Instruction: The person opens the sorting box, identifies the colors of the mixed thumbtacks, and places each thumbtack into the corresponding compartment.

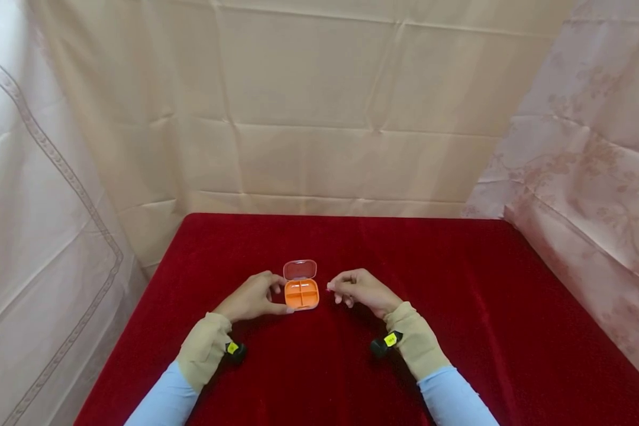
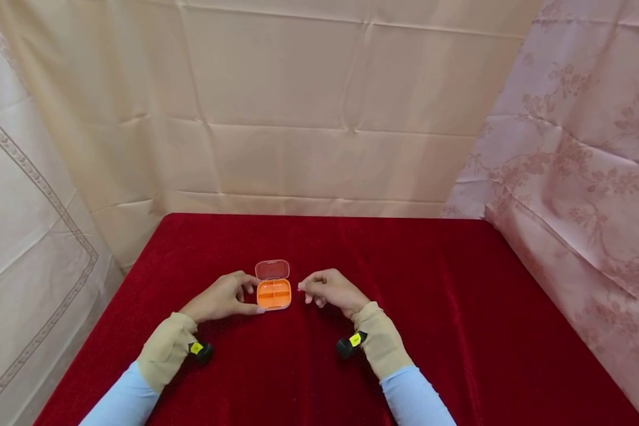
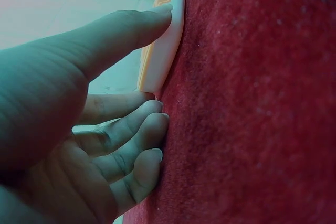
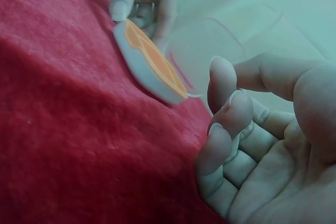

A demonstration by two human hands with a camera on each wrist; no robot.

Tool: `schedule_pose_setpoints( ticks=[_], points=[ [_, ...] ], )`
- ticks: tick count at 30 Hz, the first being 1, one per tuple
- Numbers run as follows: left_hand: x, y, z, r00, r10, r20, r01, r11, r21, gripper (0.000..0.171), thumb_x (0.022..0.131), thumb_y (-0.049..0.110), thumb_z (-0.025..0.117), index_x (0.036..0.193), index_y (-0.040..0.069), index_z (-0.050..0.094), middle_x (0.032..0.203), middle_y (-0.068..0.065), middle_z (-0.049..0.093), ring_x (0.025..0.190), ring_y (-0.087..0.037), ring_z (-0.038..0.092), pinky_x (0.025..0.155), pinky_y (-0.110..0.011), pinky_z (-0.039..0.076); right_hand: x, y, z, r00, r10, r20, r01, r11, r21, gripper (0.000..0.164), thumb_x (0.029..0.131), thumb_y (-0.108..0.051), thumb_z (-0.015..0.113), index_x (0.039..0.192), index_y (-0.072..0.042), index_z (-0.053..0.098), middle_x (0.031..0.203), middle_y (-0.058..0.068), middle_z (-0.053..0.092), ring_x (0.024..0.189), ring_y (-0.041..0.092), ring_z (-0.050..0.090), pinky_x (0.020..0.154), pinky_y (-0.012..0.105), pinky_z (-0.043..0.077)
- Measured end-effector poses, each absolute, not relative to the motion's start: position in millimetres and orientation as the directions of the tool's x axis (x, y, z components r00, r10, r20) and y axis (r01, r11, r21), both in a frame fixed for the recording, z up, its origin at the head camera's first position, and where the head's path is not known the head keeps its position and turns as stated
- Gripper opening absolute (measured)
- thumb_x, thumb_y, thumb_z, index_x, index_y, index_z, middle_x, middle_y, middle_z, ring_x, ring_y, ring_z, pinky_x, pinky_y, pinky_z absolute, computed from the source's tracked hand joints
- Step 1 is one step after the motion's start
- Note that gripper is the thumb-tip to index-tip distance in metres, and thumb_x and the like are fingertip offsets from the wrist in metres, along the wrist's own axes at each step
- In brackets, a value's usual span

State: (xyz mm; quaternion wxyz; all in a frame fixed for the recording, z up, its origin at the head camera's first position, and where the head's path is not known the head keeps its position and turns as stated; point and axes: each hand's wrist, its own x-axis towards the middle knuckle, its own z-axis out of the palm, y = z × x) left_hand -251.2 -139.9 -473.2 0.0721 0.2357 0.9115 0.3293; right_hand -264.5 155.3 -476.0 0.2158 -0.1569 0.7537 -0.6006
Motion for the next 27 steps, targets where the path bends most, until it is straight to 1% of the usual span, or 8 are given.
schedule_pose_setpoints(
  ticks=[4,8,14,21,27],
  points=[
    [-250.9,-139.7,-473.9,-0.883,0.469,0.017,0.371,0.675,0.638,0.058,0.072,0.042,0.084,0.116,0.009,0.066,0.092,-0.002,0.056,0.078,-0.015,0.052,0.066,-0.028,0.046,-263.6,151.4,-477.2,-0.852,-0.504,-0.14,0.021,0.234,-0.972,0.027,0.097,-0.018,0.061,0.11,0.004,0.068,0.077,0.009,0.063,0.065,0.013,0.053,0.058,0.025,0.044],
    [-250.3,-139.1,-474.3,-0.882,0.471,0.015,0.37,0.672,0.642,0.057,0.072,0.041,0.084,0.116,0.01,0.066,0.093,-0.002,0.056,0.078,-0.015,0.051,0.065,-0.029,0.046,-262.4,150.2,-478.0,-0.854,-0.5,-0.146,0.031,0.23,-0.973,0.026,0.097,-0.017,0.06,0.111,0.004,0.068,0.077,0.009,0.063,0.065,0.013,0.053,0.058,0.025,0.044],
    [-250.2,-137.9,-475.0,-0.876,0.481,0.034,0.393,0.672,0.628,0.059,0.072,0.042,0.084,0.117,0.01,0.065,0.093,-0.001,0.055,0.077,-0.014,0.051,0.065,-0.029,0.046,-261.6,149.5,-476.9,-0.859,-0.492,-0.139,0.026,0.229,-0.973,0.029,0.097,-0.02,0.061,0.11,0.006,0.067,0.076,0.008,0.062,0.062,0.012,0.051,0.058,0.026,0.043],
    [-250.2,-137.3,-476.1,-0.874,0.483,0.049,0.407,0.673,0.618,0.061,0.072,0.044,0.083,0.118,0.01,0.064,0.093,-0.001,0.055,0.076,-0.013,0.051,0.066,-0.028,0.046,-262.0,146.7,-478.8,-0.868,-0.481,-0.12,0.014,0.218,-0.976,0.038,0.094,-0.028,0.066,0.11,0.006,0.067,0.075,0.008,0.061,0.06,0.013,0.049,0.058,0.027,0.043],
    [-249.8,-137.9,-475.2,-0.876,0.481,0.049,0.406,0.677,0.614,0.06,0.071,0.044,0.084,0.117,0.01,0.065,0.092,-0.001,0.055,0.077,-0.014,0.051,0.065,-0.028,0.046,-259.8,140.9,-478.2,-0.876,-0.47,-0.103,-0.006,0.225,-0.974,0.035,0.094,-0.028,0.066,0.109,0.004,0.067,0.074,0.007,0.061,0.059,0.012,0.049,0.057,0.026,0.043]
  ],
)
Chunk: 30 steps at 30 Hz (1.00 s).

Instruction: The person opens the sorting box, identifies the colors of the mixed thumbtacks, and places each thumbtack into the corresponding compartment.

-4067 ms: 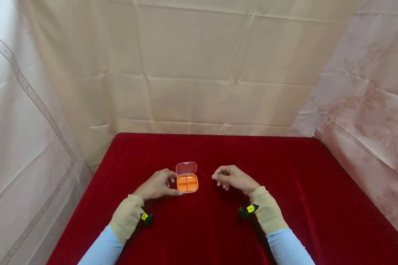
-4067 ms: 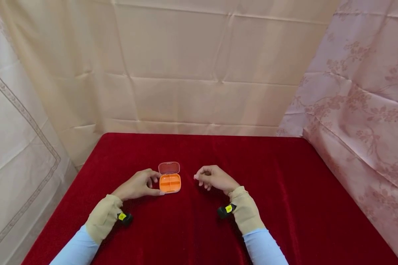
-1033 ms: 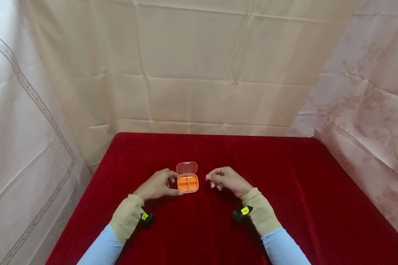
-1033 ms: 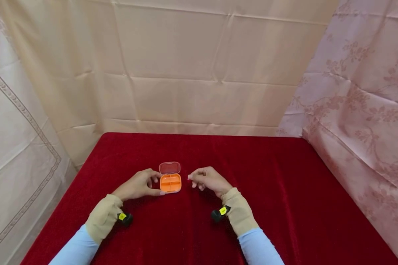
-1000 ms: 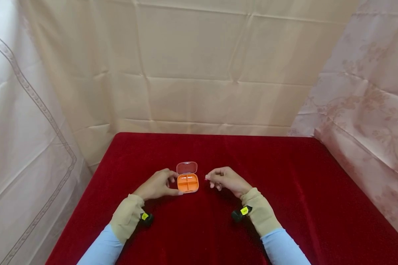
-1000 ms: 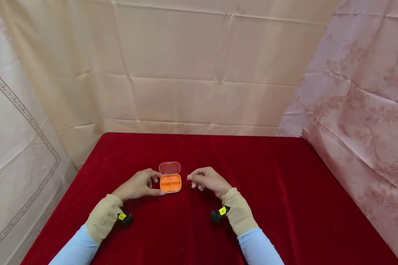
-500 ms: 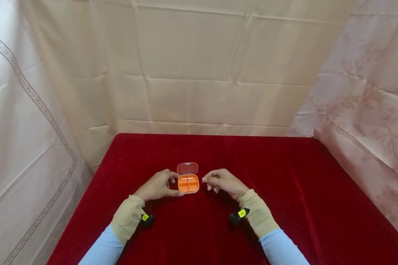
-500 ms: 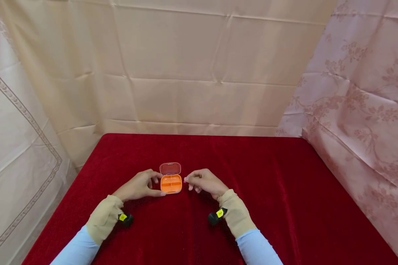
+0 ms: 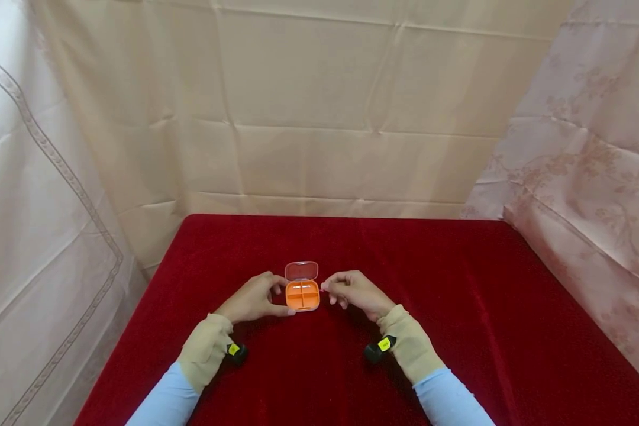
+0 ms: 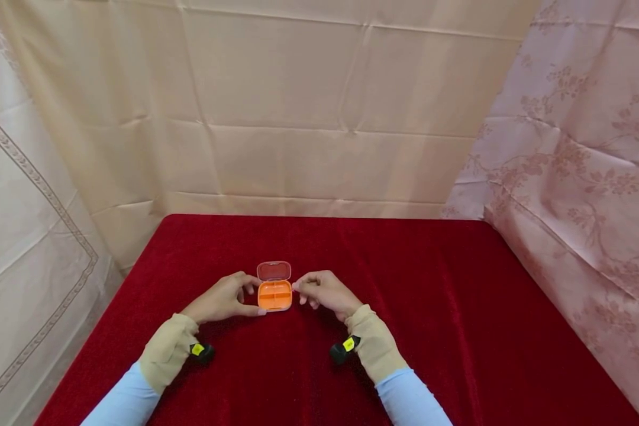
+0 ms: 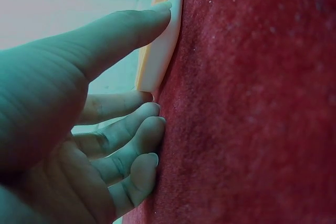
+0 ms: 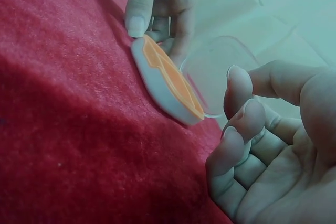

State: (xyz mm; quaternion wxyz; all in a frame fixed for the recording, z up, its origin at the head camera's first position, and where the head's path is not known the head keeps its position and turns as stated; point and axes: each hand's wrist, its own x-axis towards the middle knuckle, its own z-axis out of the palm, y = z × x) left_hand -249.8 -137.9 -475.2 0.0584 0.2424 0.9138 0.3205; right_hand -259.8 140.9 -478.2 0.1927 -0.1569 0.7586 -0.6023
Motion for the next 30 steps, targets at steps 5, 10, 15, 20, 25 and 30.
schedule_pose_setpoints(
  ticks=[5,10,15,20,25,30],
  points=[
    [-249.6,-139.3,-476.0,-0.882,0.469,0.032,0.387,0.686,0.616,0.059,0.071,0.043,0.084,0.116,0.011,0.066,0.092,-0.001,0.055,0.079,-0.015,0.05,0.066,-0.029,0.045,-256.7,133.1,-474.7,-0.873,-0.479,-0.093,-0.033,0.248,-0.968,0.032,0.095,-0.026,0.064,0.107,0.003,0.067,0.074,0.006,0.061,0.058,0.012,0.049,0.057,0.027,0.044],
    [-248.3,-139.7,-475.0,-0.887,0.461,0.018,0.371,0.689,0.622,0.058,0.071,0.044,0.084,0.116,0.011,0.066,0.092,-0.001,0.055,0.081,-0.015,0.05,0.069,-0.03,0.044,-255.2,128.7,-472.5,-0.875,-0.477,-0.085,-0.04,0.246,-0.968,0.033,0.096,-0.027,0.063,0.106,0.004,0.067,0.072,0.006,0.06,0.058,0.012,0.049,0.056,0.027,0.043],
    [-247.7,-139.9,-475.3,-0.888,0.459,0.009,0.364,0.692,0.623,0.059,0.071,0.045,0.084,0.116,0.011,0.066,0.093,0.0,0.055,0.081,-0.015,0.05,0.069,-0.03,0.045,-254.5,124.1,-472.2,-0.881,-0.465,-0.084,-0.036,0.244,-0.969,0.032,0.095,-0.025,0.064,0.106,0.005,0.067,0.071,0.006,0.058,0.056,0.011,0.047,0.055,0.027,0.042],
    [-247.9,-139.8,-475.0,-0.889,0.457,0.01,0.364,0.694,0.622,0.06,0.072,0.046,0.083,0.117,0.011,0.065,0.093,0.0,0.055,0.081,-0.015,0.05,0.069,-0.03,0.044,-254.8,119.2,-472.3,-0.889,-0.454,-0.065,-0.07,0.276,-0.959,0.034,0.093,-0.031,0.066,0.104,0.001,0.068,0.069,0.005,0.054,0.057,0.012,0.047,0.054,0.027,0.041],
    [-249.8,-138.2,-474.0,-0.885,0.466,0.015,0.372,0.687,0.624,0.06,0.072,0.047,0.083,0.116,0.01,0.065,0.093,0.0,0.055,0.08,-0.015,0.05,0.069,-0.03,0.045,-256.0,111.6,-470.8,-0.896,-0.442,-0.046,-0.095,0.291,-0.952,0.032,0.094,-0.033,0.065,0.104,-0.002,0.069,0.07,0.008,0.054,0.059,0.013,0.047,0.053,0.027,0.04],
    [-251.6,-136.4,-472.1,-0.878,0.479,0.011,0.381,0.684,0.623,0.06,0.072,0.048,0.082,0.116,0.01,0.065,0.094,0.0,0.055,0.081,-0.015,0.051,0.069,-0.03,0.045,-254.0,106.4,-469.3,-0.899,-0.435,-0.043,-0.1,0.299,-0.949,0.029,0.095,-0.03,0.064,0.104,-0.002,0.069,0.073,0.011,0.055,0.058,0.013,0.046,0.053,0.027,0.04]
  ],
)
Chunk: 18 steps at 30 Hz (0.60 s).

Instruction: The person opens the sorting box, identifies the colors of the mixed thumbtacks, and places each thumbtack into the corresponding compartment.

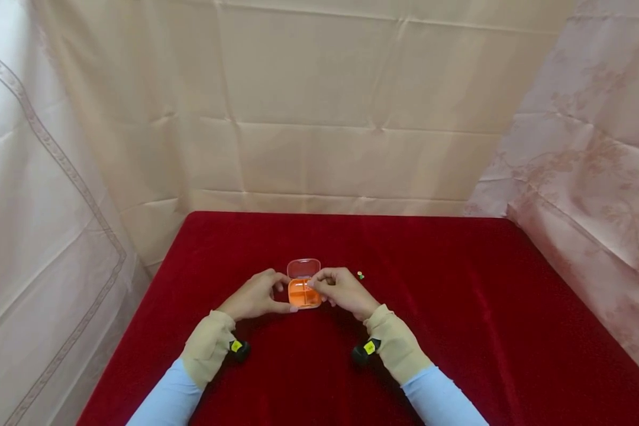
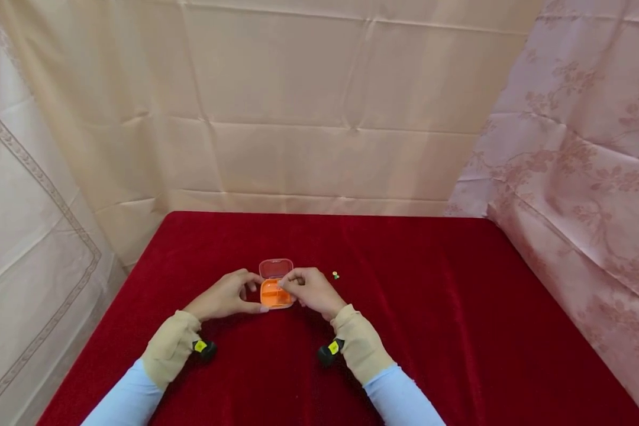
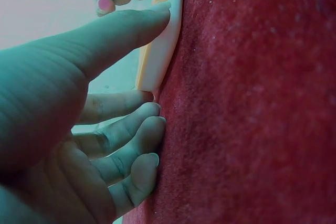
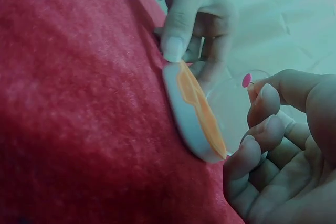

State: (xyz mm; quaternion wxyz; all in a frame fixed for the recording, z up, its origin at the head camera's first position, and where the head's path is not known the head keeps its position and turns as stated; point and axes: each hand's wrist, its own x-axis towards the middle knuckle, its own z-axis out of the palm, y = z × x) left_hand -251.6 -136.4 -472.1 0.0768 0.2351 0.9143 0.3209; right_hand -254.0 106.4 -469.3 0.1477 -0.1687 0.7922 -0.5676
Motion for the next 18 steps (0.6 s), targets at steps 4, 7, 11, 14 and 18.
schedule_pose_setpoints(
  ticks=[4,7,11,14,18],
  points=[
    [-251.9,-136.5,-471.3,-0.881,0.474,0.001,0.371,0.687,0.625,0.06,0.072,0.049,0.082,0.116,0.011,0.066,0.094,0.0,0.055,0.082,-0.016,0.051,0.069,-0.03,0.045,-253.0,103.8,-470.6,-0.908,-0.417,-0.034,-0.114,0.325,-0.939,0.027,0.096,-0.03,0.064,0.104,-0.005,0.069,0.071,0.005,0.054,0.056,0.013,0.045,0.051,0.026,0.04],
    [-253.0,-136.7,-471.9,-0.882,0.472,-0.003,0.369,0.693,0.619,0.061,0.072,0.05,0.082,0.116,0.011,0.066,0.093,0.001,0.055,0.082,-0.016,0.051,0.069,-0.029,0.045,-253.1,101.2,-471.6,-0.915,-0.403,-0.006,-0.153,0.362,-0.919,0.024,0.096,-0.031,0.063,0.102,-0.009,0.07,0.07,0.003,0.053,0.056,0.014,0.044,0.05,0.026,0.039],
    [-253.2,-136.3,-470.6,-0.883,0.47,-0.005,0.369,0.699,0.612,0.061,0.072,0.05,0.082,0.116,0.011,0.066,0.093,0.001,0.055,0.082,-0.016,0.052,0.069,-0.029,0.045,-253.7,96.5,-473.9,-0.92,-0.39,0.045,-0.226,0.431,-0.874,0.018,0.096,-0.031,0.064,0.098,-0.015,0.071,0.074,0.003,0.059,0.059,0.012,0.045,0.052,0.025,0.039],
    [-252.5,-136.0,-470.1,-0.883,0.468,-0.007,0.369,0.704,0.608,0.061,0.072,0.05,0.082,0.116,0.012,0.066,0.094,0.001,0.055,0.082,-0.015,0.052,0.069,-0.029,0.046,-254.0,92.2,-476.9,-0.919,-0.384,0.089,-0.279,0.473,-0.836,0.015,0.096,-0.029,0.064,0.097,-0.016,0.071,0.078,0.0,0.064,0.061,0.01,0.046,0.054,0.024,0.039],
    [-252.3,-135.4,-470.3,-0.882,0.472,-0.009,0.372,0.706,0.602,0.06,0.072,0.049,0.082,0.117,0.012,0.066,0.094,0.001,0.055,0.082,-0.015,0.052,0.069,-0.029,0.045,-253.3,87.7,-480.8,-0.922,-0.364,0.131,-0.313,0.505,-0.804,0.013,0.095,-0.027,0.063,0.095,-0.017,0.07,0.078,-0.006,0.064,0.062,0.009,0.048,0.054,0.023,0.04]
  ],
)
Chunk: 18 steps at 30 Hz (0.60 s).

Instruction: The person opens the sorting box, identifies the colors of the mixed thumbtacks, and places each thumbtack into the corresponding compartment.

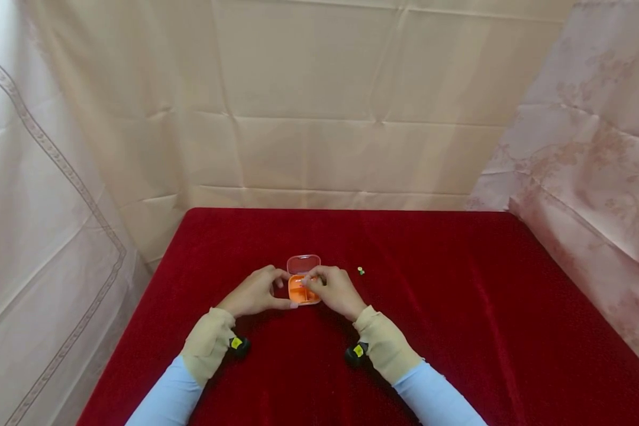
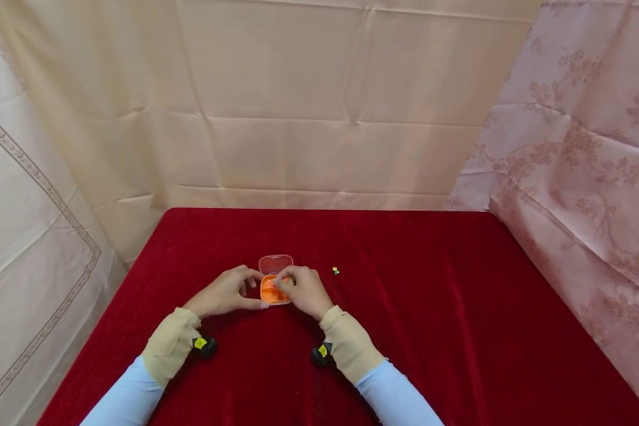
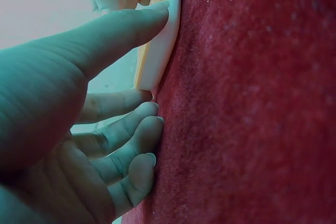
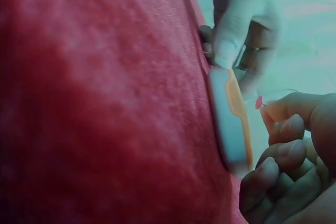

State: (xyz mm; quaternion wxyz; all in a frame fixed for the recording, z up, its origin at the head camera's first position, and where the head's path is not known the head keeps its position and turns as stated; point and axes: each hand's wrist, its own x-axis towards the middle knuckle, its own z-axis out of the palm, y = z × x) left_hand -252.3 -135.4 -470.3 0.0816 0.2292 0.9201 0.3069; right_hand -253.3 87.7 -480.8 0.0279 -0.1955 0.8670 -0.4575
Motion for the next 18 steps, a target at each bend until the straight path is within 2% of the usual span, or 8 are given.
schedule_pose_setpoints(
  ticks=[10,18],
  points=[
    [-253.1,-134.5,-470.1,-0.882,0.47,-0.017,0.363,0.703,0.612,0.062,0.072,0.05,0.081,0.118,0.012,0.065,0.095,0.001,0.055,0.083,-0.016,0.052,0.07,-0.029,0.045,-252.0,85.2,-482.0,-0.94,-0.305,0.154,-0.306,0.553,-0.775,0.01,0.095,-0.031,0.064,0.094,-0.022,0.07,0.07,-0.005,0.057,0.058,0.01,0.044,0.051,0.023,0.036],
    [-253.0,-135.0,-473.4,-0.881,0.473,-0.007,0.373,0.704,0.604,0.062,0.073,0.051,0.08,0.12,0.013,0.065,0.095,0.001,0.054,0.083,-0.015,0.051,0.07,-0.029,0.045,-249.9,83.8,-481.6,-0.948,-0.293,0.126,-0.282,0.587,-0.759,0.011,0.094,-0.032,0.065,0.094,-0.022,0.07,0.069,-0.005,0.056,0.057,0.009,0.043,0.051,0.022,0.035]
  ],
)
